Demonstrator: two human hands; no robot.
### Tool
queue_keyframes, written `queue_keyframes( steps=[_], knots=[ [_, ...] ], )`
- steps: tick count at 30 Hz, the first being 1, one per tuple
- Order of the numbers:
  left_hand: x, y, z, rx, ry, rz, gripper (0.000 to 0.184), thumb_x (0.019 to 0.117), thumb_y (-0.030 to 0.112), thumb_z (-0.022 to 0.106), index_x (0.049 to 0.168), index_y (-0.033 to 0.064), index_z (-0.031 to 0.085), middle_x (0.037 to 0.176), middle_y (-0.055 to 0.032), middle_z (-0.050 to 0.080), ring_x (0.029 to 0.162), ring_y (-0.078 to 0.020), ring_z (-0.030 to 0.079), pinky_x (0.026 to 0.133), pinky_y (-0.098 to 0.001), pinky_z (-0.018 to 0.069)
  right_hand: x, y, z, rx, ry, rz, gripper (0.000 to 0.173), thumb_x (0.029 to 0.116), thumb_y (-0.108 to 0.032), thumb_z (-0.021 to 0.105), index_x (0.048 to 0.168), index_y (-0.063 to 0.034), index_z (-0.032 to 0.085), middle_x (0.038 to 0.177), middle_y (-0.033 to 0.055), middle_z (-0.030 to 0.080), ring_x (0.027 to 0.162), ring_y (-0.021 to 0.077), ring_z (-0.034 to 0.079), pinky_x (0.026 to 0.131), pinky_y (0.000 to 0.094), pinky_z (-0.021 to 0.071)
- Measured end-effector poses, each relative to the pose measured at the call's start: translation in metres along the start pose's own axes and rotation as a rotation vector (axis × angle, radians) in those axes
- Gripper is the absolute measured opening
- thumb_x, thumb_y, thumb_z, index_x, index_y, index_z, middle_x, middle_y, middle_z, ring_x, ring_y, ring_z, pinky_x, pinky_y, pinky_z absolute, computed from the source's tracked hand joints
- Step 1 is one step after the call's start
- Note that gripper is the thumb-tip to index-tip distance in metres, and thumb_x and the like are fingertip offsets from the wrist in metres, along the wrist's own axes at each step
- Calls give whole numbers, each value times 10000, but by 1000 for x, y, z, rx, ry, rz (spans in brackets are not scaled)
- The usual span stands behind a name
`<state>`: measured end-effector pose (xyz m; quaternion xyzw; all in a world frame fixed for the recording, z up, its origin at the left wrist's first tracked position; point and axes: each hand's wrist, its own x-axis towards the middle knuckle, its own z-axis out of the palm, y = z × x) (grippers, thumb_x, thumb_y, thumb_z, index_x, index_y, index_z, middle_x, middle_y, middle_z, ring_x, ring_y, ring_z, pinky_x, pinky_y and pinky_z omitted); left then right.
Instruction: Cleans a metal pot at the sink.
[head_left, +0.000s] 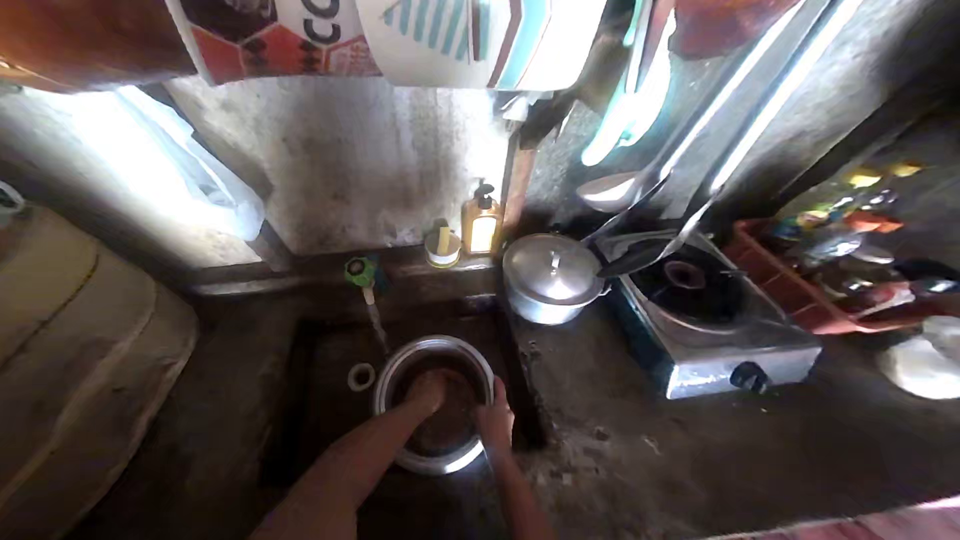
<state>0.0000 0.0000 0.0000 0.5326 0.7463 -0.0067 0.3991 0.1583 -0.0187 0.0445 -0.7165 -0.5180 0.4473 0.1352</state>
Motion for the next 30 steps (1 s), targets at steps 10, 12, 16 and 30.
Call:
queue_keyframes(
  steps=[10, 12, 16, 30],
  knots=[
    [-2, 13, -12, 61, 14, -117, 367, 1068, 231, 515, 1338, 1, 611, 1405, -235, 583, 1310, -397, 568, 1056, -576, 476, 0, -1, -1, 9, -18, 7, 809, 935, -42, 667, 1633, -185, 283, 1246, 287, 670, 1086, 466, 682, 925, 612, 536],
    [-7, 21, -4, 104, 13, -41, 386, 1052, 244, 524, 1394, 83, 603, 1444, -177, 580, 1342, -372, 548, 1083, -591, 456, 2, -3, -1, -3, -15, -1, 809, 932, -47, 667, 1632, -185, 286, 1242, 291, 670, 1088, 467, 682, 923, 615, 539],
    [3, 22, -7, 64, 41, -121, 390, 1065, 274, 524, 1336, 11, 621, 1404, -221, 594, 1307, -389, 574, 1053, -577, 479, 1, 0, 0, -10, -15, 4, 807, 936, -39, 657, 1634, -183, 280, 1243, 285, 673, 1084, 461, 686, 925, 602, 539],
    [-4, 25, -15, 130, 12, -154, 365, 1057, 219, 519, 1328, -3, 620, 1404, -234, 590, 1296, -408, 577, 1022, -598, 490, -2, -3, 2, -30, -39, 0, 818, 932, -46, 668, 1634, -178, 268, 1241, 285, 673, 1089, 459, 686, 927, 605, 541]
  ],
)
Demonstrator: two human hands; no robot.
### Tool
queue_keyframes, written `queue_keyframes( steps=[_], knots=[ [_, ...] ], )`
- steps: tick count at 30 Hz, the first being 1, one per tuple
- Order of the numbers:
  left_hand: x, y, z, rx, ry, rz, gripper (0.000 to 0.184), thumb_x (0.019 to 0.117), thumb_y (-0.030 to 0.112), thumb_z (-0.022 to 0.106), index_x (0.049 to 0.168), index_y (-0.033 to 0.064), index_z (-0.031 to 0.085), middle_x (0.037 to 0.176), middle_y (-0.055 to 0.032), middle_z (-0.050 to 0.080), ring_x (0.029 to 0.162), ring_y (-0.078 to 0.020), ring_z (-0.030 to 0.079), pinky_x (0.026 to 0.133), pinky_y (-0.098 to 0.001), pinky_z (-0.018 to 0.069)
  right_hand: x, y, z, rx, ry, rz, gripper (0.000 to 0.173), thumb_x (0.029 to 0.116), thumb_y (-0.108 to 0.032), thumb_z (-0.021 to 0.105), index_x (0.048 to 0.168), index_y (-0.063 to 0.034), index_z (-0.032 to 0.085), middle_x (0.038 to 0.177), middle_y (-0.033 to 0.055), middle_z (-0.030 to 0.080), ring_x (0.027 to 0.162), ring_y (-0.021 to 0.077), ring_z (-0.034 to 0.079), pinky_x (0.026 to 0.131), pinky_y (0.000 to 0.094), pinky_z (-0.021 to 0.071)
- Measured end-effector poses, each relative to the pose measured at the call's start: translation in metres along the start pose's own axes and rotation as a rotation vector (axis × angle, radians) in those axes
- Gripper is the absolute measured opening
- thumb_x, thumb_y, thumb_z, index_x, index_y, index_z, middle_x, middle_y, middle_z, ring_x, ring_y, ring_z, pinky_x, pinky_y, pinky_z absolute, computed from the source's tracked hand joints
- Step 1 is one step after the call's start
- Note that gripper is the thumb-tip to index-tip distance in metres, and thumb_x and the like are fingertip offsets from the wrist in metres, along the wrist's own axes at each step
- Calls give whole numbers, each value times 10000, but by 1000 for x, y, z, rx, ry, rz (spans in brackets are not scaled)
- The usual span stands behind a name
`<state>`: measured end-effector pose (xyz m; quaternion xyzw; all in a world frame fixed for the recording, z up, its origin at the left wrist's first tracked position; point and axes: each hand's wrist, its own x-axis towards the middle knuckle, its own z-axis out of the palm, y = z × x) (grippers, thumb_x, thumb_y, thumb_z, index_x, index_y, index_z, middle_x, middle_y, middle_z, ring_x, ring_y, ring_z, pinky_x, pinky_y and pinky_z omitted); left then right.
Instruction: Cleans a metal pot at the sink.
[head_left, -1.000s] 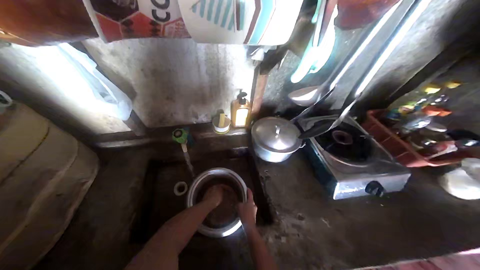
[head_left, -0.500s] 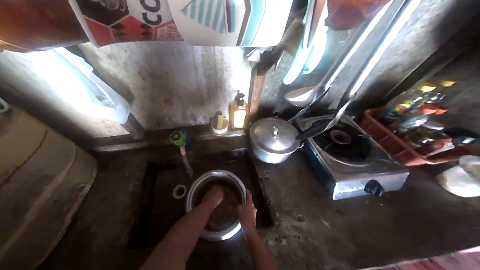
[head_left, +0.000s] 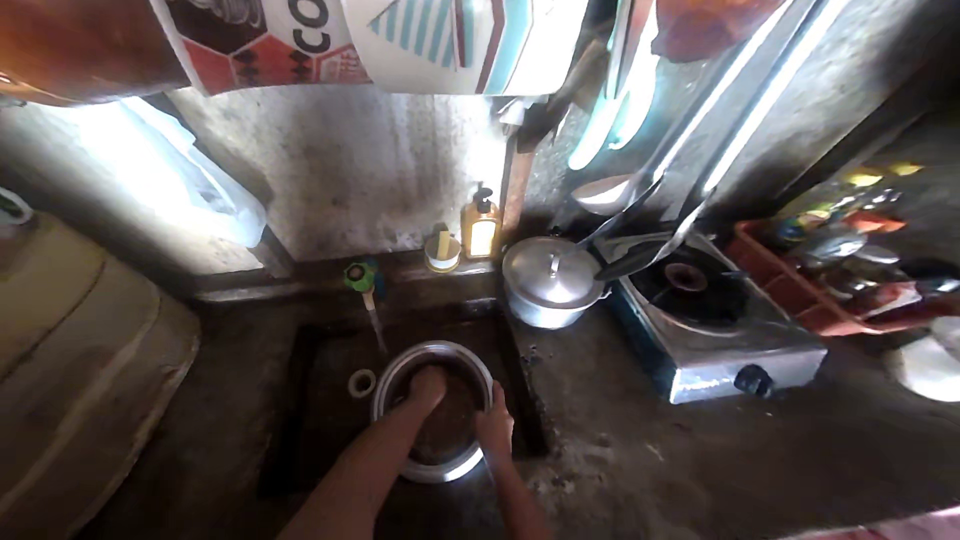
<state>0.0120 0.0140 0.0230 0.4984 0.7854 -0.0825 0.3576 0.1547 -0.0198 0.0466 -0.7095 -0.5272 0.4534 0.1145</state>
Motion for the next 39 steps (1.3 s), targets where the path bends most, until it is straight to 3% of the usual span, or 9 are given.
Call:
queue_keyframes(
  steps=[5, 10, 13, 18, 23, 27, 33, 35, 39],
  knots=[
    [-13, 7, 11, -3, -13, 55, 393, 1067, 231, 502, 1412, 61, 579, 1461, -189, 561, 1346, -390, 539, 1077, -608, 452, 1, 0, 0, 4, 19, 10, 818, 927, -44, 670, 1631, -194, 282, 1225, 280, 682, 1075, 457, 692, 913, 604, 549],
    [-2, 3, 13, -49, 77, 38, 371, 1071, 253, 496, 1335, 24, 618, 1382, -211, 610, 1273, -391, 600, 1021, -584, 507, 1, 0, 0, 33, 15, 16, 809, 935, -40, 657, 1633, -201, 280, 1229, 283, 677, 1078, 452, 690, 919, 600, 545],
    [-25, 11, 19, 11, 16, 121, 410, 1077, 193, 475, 1458, 55, 534, 1500, -188, 525, 1383, -388, 504, 1115, -581, 428, 0, 0, 0, 23, 25, 22, 811, 930, -41, 666, 1629, -196, 286, 1219, 278, 685, 1075, 457, 692, 915, 603, 548],
    [-4, -6, 12, -63, 33, 61, 362, 1070, 205, 498, 1355, 5, 597, 1404, -234, 585, 1297, -414, 574, 1035, -590, 491, 0, 0, -1, 27, 20, 5, 810, 941, -37, 655, 1637, -173, 264, 1256, 286, 667, 1094, 459, 683, 932, 600, 539],
    [-24, -11, 22, -31, -68, 158, 406, 1084, 153, 459, 1442, -28, 517, 1493, -254, 506, 1392, -424, 482, 1135, -582, 400, 0, -2, 0, 19, 17, 19, 812, 937, -39, 663, 1634, -192, 274, 1246, 287, 670, 1100, 461, 682, 926, 604, 540],
    [-9, -10, 29, -96, 52, 121, 404, 1086, 207, 455, 1447, 49, 543, 1476, -207, 542, 1373, -388, 517, 1117, -568, 435, 1, -1, -2, 35, 27, 13, 802, 938, -30, 655, 1631, -183, 281, 1242, 294, 669, 1093, 466, 682, 922, 608, 541],
    [-13, -13, 7, -75, 31, 73, 364, 1066, 197, 500, 1351, -7, 600, 1407, -242, 581, 1311, -410, 564, 1055, -585, 474, 0, 2, 1, 23, 29, 22, 817, 932, -38, 667, 1632, -184, 271, 1230, 286, 677, 1092, 461, 684, 927, 608, 540],
    [-28, -1, 15, -102, -1, 122, 411, 1078, 180, 485, 1437, -16, 530, 1478, -240, 525, 1382, -405, 499, 1132, -566, 411, 2, 0, -1, 42, 38, 22, 814, 930, -32, 664, 1630, -178, 277, 1220, 294, 676, 1081, 466, 685, 915, 613, 543],
    [-12, -11, 11, -79, -10, 112, 373, 1066, 195, 504, 1383, 18, 589, 1432, -231, 566, 1338, -404, 541, 1083, -581, 453, -1, 3, -1, 30, 32, 12, 802, 936, -33, 658, 1628, -182, 280, 1234, 292, 670, 1091, 467, 681, 921, 609, 541]
  ],
)
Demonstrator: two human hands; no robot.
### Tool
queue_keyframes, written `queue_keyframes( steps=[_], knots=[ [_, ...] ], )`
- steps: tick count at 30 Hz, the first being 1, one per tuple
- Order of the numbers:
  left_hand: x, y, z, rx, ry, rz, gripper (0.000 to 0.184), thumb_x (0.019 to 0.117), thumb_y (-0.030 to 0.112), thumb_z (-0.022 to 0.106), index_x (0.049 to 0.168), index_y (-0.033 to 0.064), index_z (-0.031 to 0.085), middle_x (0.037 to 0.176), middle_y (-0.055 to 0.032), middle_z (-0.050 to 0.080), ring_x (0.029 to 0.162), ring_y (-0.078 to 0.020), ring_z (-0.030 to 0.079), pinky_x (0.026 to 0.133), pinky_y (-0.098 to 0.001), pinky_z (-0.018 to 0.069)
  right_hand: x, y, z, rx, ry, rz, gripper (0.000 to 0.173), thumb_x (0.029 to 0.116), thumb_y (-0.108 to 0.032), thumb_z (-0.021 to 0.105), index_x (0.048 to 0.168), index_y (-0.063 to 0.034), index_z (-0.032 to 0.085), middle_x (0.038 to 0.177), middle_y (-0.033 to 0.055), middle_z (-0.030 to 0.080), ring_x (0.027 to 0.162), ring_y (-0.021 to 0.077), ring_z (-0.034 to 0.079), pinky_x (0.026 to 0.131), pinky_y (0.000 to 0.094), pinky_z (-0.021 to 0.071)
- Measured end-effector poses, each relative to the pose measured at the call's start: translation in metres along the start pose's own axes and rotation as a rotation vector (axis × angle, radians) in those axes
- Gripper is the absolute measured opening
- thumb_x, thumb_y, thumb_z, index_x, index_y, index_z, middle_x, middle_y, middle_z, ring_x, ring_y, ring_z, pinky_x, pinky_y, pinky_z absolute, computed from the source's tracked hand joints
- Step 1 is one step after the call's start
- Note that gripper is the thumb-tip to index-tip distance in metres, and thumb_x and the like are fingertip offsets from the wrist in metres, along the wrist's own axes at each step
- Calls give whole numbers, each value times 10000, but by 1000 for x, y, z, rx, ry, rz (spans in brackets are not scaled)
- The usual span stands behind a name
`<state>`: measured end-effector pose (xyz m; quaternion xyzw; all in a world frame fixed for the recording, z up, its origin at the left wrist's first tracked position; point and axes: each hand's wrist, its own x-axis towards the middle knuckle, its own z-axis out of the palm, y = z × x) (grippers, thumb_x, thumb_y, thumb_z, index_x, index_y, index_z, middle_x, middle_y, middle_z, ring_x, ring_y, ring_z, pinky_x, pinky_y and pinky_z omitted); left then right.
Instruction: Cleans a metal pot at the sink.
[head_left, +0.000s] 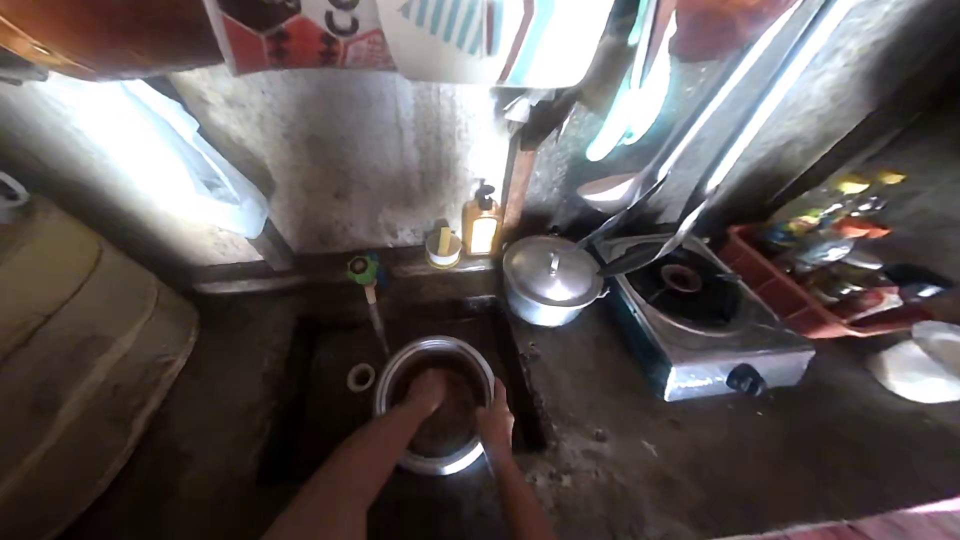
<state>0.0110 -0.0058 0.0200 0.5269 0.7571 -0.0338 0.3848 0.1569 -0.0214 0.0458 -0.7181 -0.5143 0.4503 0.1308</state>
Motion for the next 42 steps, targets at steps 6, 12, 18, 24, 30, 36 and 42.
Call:
queue_keyframes(
  steps=[6, 12, 18, 24, 30, 36, 42],
  knots=[
    [0, 1, 11, -1, 7, 32, 395, 1069, 204, 492, 1421, 44, 574, 1461, -200, 559, 1361, -381, 526, 1114, -580, 429, 0, 2, -2, 10, 5, 6, 817, 926, -27, 662, 1629, -185, 278, 1223, 294, 673, 1078, 472, 681, 913, 623, 537],
    [-7, 11, 11, -68, 15, 24, 408, 1075, 199, 489, 1439, 25, 548, 1467, -221, 547, 1372, -404, 510, 1122, -589, 414, 3, -5, -1, -1, 11, 12, 802, 940, -40, 660, 1630, -178, 276, 1226, 297, 673, 1080, 471, 684, 912, 618, 542],
    [-11, 8, 16, -48, -24, 37, 437, 1078, 210, 486, 1460, 1, 523, 1504, -238, 507, 1408, -409, 469, 1153, -586, 379, 1, -3, -1, -6, 23, 4, 791, 934, -33, 661, 1620, -178, 297, 1221, 292, 676, 1079, 469, 686, 912, 615, 543],
    [-4, -6, 14, -63, -21, 73, 399, 1077, 228, 487, 1427, 53, 569, 1458, -208, 561, 1365, -396, 524, 1114, -586, 431, -1, -2, -1, -12, 19, 22, 799, 939, -33, 653, 1629, -171, 275, 1257, 296, 658, 1104, 476, 671, 924, 616, 535],
    [-21, 1, -7, 116, -142, 127, 400, 1073, 233, 496, 1353, -37, 589, 1411, -258, 572, 1340, -417, 532, 1097, -606, 428, 3, 13, 2, 163, 86, -34, 657, 908, -3, 682, 1522, -87, 465, 1338, 287, 620, 1205, 471, 617, 986, 648, 486],
    [-29, -56, -106, -249, 174, 46, 508, 1112, 354, 409, 1461, -7, 486, 1397, -264, 574, 1305, -387, 569, 1109, -553, 431, 15, -17, 27, 310, 140, -97, 435, 940, -12, 641, 1373, -14, 601, 1228, 295, 659, 1138, 454, 635, 942, 646, 490],
    [-58, -119, -165, -282, 429, -152, 458, 1086, 322, 491, 1429, 21, 525, 1350, -245, 614, 1272, -384, 598, 1072, -560, 467, 13, -76, 69, 509, 129, -153, 325, 924, 11, 644, 1249, 28, 648, 1101, 271, 676, 997, 394, 656, 853, 593, 519]
  ],
)
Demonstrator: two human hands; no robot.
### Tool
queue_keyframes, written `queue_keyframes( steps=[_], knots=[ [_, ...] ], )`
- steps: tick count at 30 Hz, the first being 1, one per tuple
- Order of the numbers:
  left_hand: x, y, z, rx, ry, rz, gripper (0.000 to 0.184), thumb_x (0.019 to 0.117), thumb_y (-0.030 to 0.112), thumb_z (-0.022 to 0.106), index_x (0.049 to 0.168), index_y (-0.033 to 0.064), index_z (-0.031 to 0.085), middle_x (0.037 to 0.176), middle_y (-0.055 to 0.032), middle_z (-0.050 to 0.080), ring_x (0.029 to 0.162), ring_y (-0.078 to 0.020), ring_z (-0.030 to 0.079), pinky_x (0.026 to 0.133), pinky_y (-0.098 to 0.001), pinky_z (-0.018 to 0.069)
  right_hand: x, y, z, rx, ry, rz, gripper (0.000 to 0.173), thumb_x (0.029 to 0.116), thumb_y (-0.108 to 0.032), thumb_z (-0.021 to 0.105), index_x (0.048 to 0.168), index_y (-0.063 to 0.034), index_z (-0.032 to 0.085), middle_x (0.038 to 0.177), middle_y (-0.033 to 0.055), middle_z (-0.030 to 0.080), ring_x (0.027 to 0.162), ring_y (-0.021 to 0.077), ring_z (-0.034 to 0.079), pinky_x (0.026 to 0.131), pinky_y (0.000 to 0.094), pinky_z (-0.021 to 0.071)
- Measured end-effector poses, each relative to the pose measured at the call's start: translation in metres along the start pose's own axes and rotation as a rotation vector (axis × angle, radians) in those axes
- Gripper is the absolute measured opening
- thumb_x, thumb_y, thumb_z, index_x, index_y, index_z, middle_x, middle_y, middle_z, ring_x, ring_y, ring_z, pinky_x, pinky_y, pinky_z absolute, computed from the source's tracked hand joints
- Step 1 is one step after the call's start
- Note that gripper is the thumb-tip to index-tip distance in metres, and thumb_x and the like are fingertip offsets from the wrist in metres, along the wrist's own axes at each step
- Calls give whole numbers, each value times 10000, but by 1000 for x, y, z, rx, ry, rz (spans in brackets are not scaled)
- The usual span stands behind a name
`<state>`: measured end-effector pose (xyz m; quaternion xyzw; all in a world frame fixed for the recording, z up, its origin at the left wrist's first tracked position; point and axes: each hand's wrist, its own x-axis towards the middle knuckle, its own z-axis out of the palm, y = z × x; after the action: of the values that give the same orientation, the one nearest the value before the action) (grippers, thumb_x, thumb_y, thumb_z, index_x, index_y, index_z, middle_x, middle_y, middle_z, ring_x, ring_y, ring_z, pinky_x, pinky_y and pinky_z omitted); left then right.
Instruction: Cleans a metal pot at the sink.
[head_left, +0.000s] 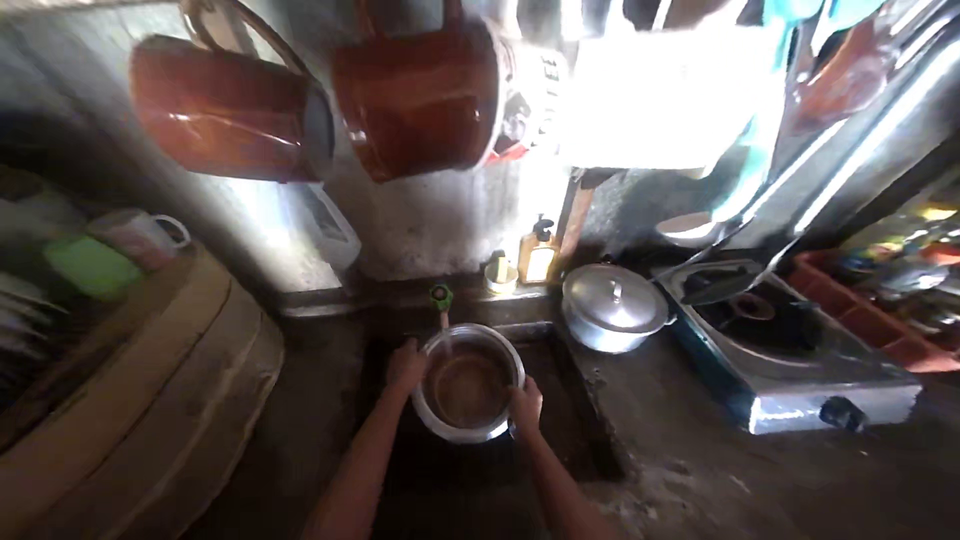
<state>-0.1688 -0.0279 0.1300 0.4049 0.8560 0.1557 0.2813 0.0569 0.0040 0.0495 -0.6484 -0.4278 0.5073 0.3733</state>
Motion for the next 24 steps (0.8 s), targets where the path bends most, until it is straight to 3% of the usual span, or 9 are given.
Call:
queue_keyframes(
  steps=[5, 7, 10, 11, 13, 15, 17, 21, 24],
  knots=[
    [25, -61, -25, -246, 48, 2, 492, 1003, 340, 680, 1340, -11, 603, 1308, -264, 629, 1240, -392, 602, 1075, -560, 454, -20, -13, 33, 132, -32, 79, 306, 904, 66, 631, 1209, 37, 647, 1048, 243, 661, 914, 339, 645, 784, 531, 536],
    [27, -77, -31, -371, 13, -3, 510, 968, 322, 730, 1333, -11, 605, 1265, -256, 642, 1154, -369, 631, 1004, -546, 497, -31, -12, 37, 172, -65, 144, 332, 901, 74, 622, 1230, 32, 637, 1074, 247, 654, 928, 339, 642, 784, 528, 539],
    [30, -81, -35, -478, -44, 6, 455, 952, 260, 746, 1311, 16, 609, 1129, -197, 653, 886, -261, 608, 777, -449, 516, -37, -3, 42, 232, -55, 200, 316, 879, 83, 617, 1190, 32, 639, 1039, 232, 645, 883, 321, 639, 744, 512, 548],
    [33, -79, -33, -491, -47, 21, 438, 954, 244, 742, 1305, 15, 614, 1134, -196, 657, 895, -259, 615, 784, -445, 520, -34, -2, 43, 235, -31, 203, 311, 873, 84, 620, 1178, 30, 648, 1023, 228, 647, 869, 320, 636, 731, 512, 543],
    [39, -73, -24, -530, -41, 56, 439, 967, 216, 725, 1332, 5, 603, 1224, -222, 654, 1050, -304, 648, 913, -486, 534, -24, -3, 42, 220, 20, 183, 336, 867, 87, 630, 1192, 11, 666, 1040, 227, 657, 889, 323, 637, 743, 525, 536],
    [41, -68, -13, -565, -23, 83, 459, 975, 233, 719, 1362, 20, 595, 1274, -219, 648, 1131, -316, 647, 977, -504, 529, -14, -4, 36, 246, 45, 169, 410, 890, 80, 614, 1288, -13, 645, 1136, 234, 663, 963, 327, 647, 795, 535, 543],
    [40, -68, -7, -612, -7, 106, 481, 985, 245, 709, 1388, 18, 576, 1296, -218, 639, 1141, -307, 637, 972, -490, 521, -17, -12, 31, 329, -6, 228, 481, 929, 61, 566, 1401, -31, 558, 1227, 228, 630, 1025, 314, 629, 836, 519, 532],
    [43, -97, -5, -692, 36, 80, 439, 978, 195, 714, 1354, 0, 601, 1304, -199, 648, 1185, -279, 632, 1022, -466, 513, -48, -5, 37, 462, -177, 360, 551, 890, 114, 513, 1420, -26, 457, 1150, 198, 620, 919, 275, 642, 727, 461, 563],
    [28, -90, 0, -427, 145, 47, 356, 1009, 182, 646, 1300, -23, 639, 1274, -236, 656, 1193, -347, 633, 1049, -522, 488, -59, -2, 41, 427, -89, 321, 569, 841, 151, 544, 1384, -12, 513, 1128, 215, 621, 886, 293, 631, 702, 483, 550]
  ],
)
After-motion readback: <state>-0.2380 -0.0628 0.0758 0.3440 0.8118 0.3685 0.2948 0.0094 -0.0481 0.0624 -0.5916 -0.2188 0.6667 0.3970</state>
